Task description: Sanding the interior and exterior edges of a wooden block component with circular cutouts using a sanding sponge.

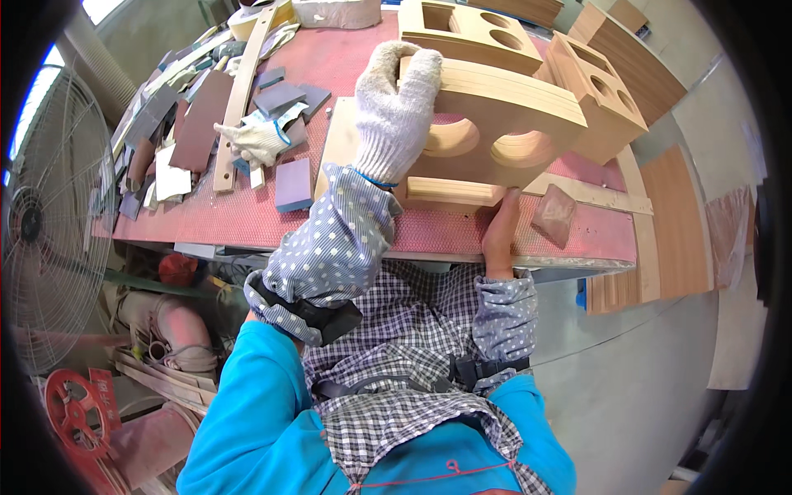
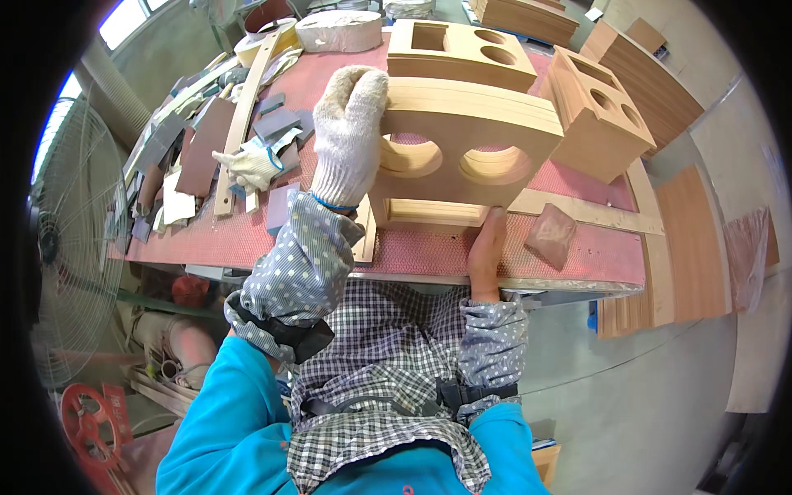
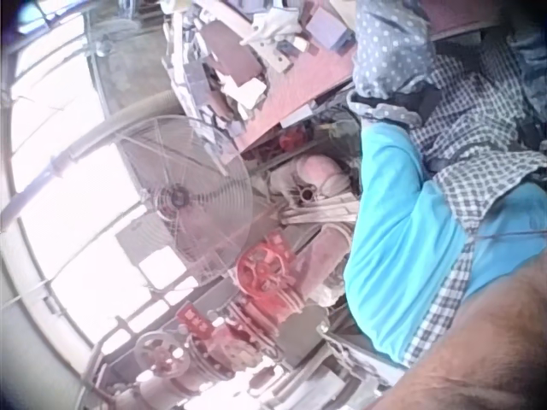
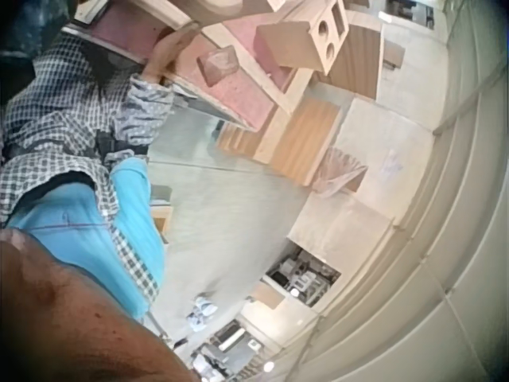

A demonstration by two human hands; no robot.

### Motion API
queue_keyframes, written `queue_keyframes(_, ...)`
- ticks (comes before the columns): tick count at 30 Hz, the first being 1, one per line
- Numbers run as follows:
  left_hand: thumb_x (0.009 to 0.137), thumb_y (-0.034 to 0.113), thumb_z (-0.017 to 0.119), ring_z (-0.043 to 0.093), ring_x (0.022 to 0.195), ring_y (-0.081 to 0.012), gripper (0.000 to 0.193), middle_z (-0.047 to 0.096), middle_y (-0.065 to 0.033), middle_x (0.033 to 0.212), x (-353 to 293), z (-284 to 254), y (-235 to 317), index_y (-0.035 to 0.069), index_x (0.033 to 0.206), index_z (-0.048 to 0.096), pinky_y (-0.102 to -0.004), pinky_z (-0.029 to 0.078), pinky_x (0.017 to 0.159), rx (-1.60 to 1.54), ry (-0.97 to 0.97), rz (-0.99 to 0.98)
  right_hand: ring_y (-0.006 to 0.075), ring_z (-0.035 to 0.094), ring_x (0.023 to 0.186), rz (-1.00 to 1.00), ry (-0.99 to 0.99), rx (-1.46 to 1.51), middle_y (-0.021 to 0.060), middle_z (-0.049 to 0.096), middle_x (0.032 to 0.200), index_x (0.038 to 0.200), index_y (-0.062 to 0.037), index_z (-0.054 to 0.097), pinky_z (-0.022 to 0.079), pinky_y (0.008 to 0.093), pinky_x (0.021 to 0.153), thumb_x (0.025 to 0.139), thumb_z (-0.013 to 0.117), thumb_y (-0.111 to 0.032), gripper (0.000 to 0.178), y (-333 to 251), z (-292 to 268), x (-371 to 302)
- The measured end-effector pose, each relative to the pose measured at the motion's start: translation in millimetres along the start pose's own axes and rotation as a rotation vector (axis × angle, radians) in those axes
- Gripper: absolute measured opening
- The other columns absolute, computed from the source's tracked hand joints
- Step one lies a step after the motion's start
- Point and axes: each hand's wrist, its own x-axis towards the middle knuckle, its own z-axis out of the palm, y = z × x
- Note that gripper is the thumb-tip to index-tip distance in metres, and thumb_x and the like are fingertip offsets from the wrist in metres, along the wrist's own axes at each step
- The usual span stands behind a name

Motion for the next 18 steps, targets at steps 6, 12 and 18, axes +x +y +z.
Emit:
queue_keyframes(6,0.098,0.028,0.066,0.061,0.076,-0.0106,0.029,0.066,-0.0051,0.082,3,3,-7,0.0,0.107,0.064,-0.0269,0.051,0.069,0.003,0.02,0.029,0.0223,0.048,0.132,0.032,0.03,0.095,0.0129,0.053,0.145,0.147,0.0063,0.045,0.036,0.0359,0.113,0.113,0.027,-0.049,0.067,0,-2,-4)
queue_keyframes(12,0.1,0.033,0.06,0.062,0.078,-0.0137,0.034,0.065,-0.0065,0.085,4,-7,-4,0.0,0.11,0.063,-0.0295,0.052,0.073,0.106,-0.038,0.06,0.0231,0.052,0.125,0.101,-0.046,0.042,0.0144,0.058,0.136,0.14,0.0072,0.051,0.039,0.0363,0.108,0.113,0.028,-0.045,0.063,-26,-2,-11)
queue_keyframes(18,0.101,0.034,0.06,0.06,0.077,-0.0118,0.034,0.064,-0.005,0.083,-3,-7,-6,0.001,0.11,0.062,-0.0294,0.051,0.073,0.116,-0.034,0.075,0.0227,0.054,0.121,0.06,0.005,0.012,0.0148,0.06,0.133,0.137,0.0082,0.053,0.041,0.0362,0.105,0.113,0.03,-0.045,0.062,-26,1,-13)
